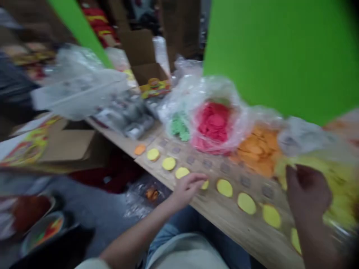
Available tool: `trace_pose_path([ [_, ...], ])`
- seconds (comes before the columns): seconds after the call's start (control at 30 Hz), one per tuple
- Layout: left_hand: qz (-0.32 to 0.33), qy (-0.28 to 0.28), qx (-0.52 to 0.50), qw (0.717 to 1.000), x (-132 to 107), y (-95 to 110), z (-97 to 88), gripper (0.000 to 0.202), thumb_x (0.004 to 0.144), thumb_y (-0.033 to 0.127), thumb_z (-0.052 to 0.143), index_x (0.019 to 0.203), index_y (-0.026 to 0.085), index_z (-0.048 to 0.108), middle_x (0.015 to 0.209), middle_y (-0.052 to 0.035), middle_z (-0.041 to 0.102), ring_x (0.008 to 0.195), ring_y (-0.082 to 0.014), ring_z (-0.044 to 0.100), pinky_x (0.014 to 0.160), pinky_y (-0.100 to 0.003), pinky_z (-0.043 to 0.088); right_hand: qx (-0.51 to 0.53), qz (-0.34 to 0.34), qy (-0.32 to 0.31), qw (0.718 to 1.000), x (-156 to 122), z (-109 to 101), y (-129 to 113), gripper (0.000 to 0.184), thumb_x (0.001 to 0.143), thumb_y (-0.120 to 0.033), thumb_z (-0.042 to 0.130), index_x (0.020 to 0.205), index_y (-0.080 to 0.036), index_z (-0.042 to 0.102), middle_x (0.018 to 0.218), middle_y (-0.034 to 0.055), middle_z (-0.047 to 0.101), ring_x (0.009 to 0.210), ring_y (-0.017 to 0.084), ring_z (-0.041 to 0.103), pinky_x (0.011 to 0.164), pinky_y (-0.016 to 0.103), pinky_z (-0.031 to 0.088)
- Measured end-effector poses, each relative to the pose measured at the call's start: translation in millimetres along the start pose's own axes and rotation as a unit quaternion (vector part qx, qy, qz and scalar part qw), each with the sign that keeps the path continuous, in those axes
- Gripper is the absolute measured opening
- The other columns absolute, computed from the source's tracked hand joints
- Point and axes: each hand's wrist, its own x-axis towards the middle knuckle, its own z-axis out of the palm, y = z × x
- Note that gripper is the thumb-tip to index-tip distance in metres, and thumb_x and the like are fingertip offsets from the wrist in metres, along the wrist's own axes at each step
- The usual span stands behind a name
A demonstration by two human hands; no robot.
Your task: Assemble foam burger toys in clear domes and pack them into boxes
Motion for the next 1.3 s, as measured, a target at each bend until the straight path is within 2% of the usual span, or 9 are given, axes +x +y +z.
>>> trace_pose_path([
  [0.03,-0.03,-0.009,-0.107,0.994,5,2,6.7,0.033,0.079,0.033,0.056,0.11,0.021,0.058,0.111,-0.0108,0.062,0.101,-0.0205,0.057,0.088,-0.035,0.045,0.083,-0.006,-0.1,0.991,-24,14,-20,0.028,0.073,-0.053,0.054,0.086,-0.028,0.056,0.075,0.0094,0.06,0.065,0.021,0.057,0.063,0.037,0.044],
  [0.1,-0.087,-0.024,-0.234,0.968,10,-1,4.3,0.048,0.072,0.036,0.065,0.115,0.02,0.053,0.115,-0.0112,0.059,0.101,-0.0211,0.058,0.083,-0.034,0.048,0.235,-0.009,-0.311,0.921,-75,44,-63,0.031,0.072,-0.052,0.055,0.087,-0.025,0.055,0.076,0.0072,0.062,0.066,0.021,0.059,0.061,0.037,0.047],
  [0.17,-0.138,0.008,-0.246,0.959,6,-10,-22.5,0.047,0.07,0.038,0.066,0.11,0.017,0.054,0.107,-0.0109,0.062,0.091,-0.0207,0.061,0.074,-0.033,0.051,0.268,-0.042,-0.425,0.863,-118,71,-101,0.031,0.076,-0.049,0.052,0.09,-0.022,0.055,0.081,0.0076,0.063,0.071,0.021,0.061,0.062,0.036,0.049],
  [0.27,-0.171,0.181,-0.054,0.967,-4,-28,-104.7,0.031,0.073,0.036,0.059,0.096,0.014,0.059,0.089,-0.008,0.065,0.076,-0.0184,0.063,0.065,-0.03,0.051,0.213,-0.139,-0.457,0.853,-148,97,-132,0.03,0.081,-0.044,0.048,0.098,-0.021,0.057,0.094,0.0088,0.062,0.077,0.021,0.06,0.062,0.034,0.049],
  [0.4,-0.174,0.317,0.087,0.928,10,-49,-227.9,0.024,0.075,0.023,0.051,0.097,0.015,0.057,0.086,-0.0063,0.062,0.082,-0.0188,0.058,0.074,-0.032,0.047,0.137,-0.215,-0.472,0.844,-152,105,-131,0.025,0.085,-0.037,0.043,0.097,-0.023,0.058,0.096,0.0077,0.061,0.078,0.021,0.059,0.066,0.035,0.049],
  [0.5,-0.178,0.341,0.167,0.908,31,-61,-273.2,0.028,0.066,0.015,0.056,0.094,0.017,0.059,0.077,-0.0042,0.061,0.083,-0.0205,0.057,0.081,-0.035,0.042,0.112,-0.257,-0.46,0.843,-161,101,-123,0.021,0.086,-0.032,0.041,0.093,-0.024,0.059,0.095,0.0073,0.061,0.085,0.022,0.059,0.074,0.038,0.049],
  [0.77,-0.142,0.317,0.268,0.898,30,-79,-279.5,0.032,0.069,0.02,0.056,0.101,0.02,0.058,0.089,-0.007,0.063,0.09,-0.0229,0.057,0.084,-0.034,0.039,0.1,-0.279,-0.44,0.847,-182,105,-108,0.02,0.086,-0.027,0.039,0.089,-0.025,0.059,0.089,0.0074,0.061,0.082,0.022,0.06,0.071,0.037,0.051],
  [0.97,-0.124,0.301,0.245,0.913,30,-87,-287.5,0.035,0.073,0.03,0.054,0.106,0.017,0.057,0.083,-0.0057,0.065,0.074,-0.0179,0.059,0.069,-0.029,0.044,0.086,-0.302,-0.432,0.845,-178,99,-115,0.017,0.086,-0.025,0.041,0.091,-0.025,0.058,0.091,0.0073,0.06,0.086,0.022,0.059,0.074,0.037,0.05],
  [1.3,-0.061,0.278,0.243,0.928,47,-84,-286.4,0.034,0.072,0.034,0.056,0.101,0.016,0.058,0.088,-0.0063,0.065,0.082,-0.018,0.06,0.076,-0.03,0.045,0.091,-0.312,-0.427,0.844,-185,92,-113,0.019,0.087,-0.023,0.04,0.092,-0.026,0.059,0.092,0.0067,0.06,0.084,0.022,0.058,0.072,0.037,0.049],
])
